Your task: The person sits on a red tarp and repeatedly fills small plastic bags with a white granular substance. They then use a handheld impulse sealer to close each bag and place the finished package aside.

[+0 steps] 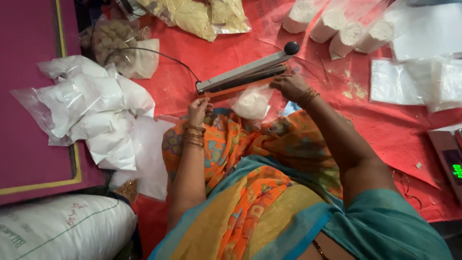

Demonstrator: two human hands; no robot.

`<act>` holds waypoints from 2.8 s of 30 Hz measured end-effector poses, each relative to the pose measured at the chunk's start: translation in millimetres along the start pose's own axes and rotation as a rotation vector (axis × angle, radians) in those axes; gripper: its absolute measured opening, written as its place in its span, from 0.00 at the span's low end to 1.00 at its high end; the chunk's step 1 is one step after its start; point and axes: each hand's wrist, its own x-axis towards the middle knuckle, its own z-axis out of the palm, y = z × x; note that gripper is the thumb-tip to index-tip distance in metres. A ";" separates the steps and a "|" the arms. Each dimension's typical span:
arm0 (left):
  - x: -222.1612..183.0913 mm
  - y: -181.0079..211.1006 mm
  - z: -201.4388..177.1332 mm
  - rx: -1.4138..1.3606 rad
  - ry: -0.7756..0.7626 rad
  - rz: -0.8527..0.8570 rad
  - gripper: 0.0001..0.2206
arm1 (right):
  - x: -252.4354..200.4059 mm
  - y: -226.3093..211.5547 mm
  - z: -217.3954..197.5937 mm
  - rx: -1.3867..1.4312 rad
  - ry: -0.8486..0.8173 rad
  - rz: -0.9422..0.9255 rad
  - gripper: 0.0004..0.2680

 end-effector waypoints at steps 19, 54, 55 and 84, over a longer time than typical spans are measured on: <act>4.7 8.8 5.3 0.126 0.023 -0.079 0.07 | -73.1 88.0 161.3 0.083 -0.570 0.961 0.16; -118.5 106.5 116.7 -0.049 -0.360 0.323 0.11 | -15.6 -120.3 -65.1 1.370 0.035 0.623 0.12; -119.0 106.8 110.6 -0.052 -0.348 0.319 0.10 | -25.3 -120.9 -58.2 1.349 -0.085 0.667 0.12; -61.6 93.4 97.8 1.254 0.007 0.969 0.06 | 107.0 -119.6 -14.5 0.017 -0.454 0.366 0.20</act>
